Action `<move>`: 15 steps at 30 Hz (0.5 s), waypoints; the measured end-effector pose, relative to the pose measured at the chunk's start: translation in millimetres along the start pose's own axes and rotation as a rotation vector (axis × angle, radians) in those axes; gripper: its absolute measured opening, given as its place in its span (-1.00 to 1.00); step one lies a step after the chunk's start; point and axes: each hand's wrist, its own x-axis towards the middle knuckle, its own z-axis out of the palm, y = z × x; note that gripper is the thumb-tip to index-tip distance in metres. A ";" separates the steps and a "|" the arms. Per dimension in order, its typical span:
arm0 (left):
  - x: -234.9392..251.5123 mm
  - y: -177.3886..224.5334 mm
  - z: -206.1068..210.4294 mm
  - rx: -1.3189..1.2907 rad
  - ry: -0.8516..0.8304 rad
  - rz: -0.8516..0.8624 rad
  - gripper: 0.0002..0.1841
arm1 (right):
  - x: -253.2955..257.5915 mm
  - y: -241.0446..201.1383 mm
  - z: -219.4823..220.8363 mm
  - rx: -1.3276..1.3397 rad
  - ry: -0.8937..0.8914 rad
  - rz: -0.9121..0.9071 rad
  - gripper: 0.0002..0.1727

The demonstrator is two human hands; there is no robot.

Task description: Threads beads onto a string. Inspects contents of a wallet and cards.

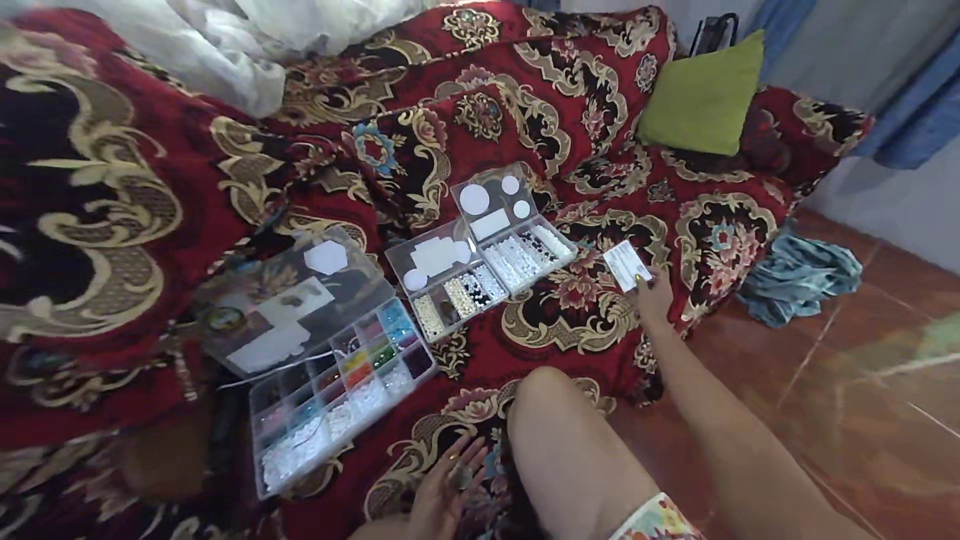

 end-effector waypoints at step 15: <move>-23.5 7.9 5.4 -0.103 0.129 0.142 -0.47 | -238.4 -90.2 111.9 0.377 -1.044 -0.173 -0.65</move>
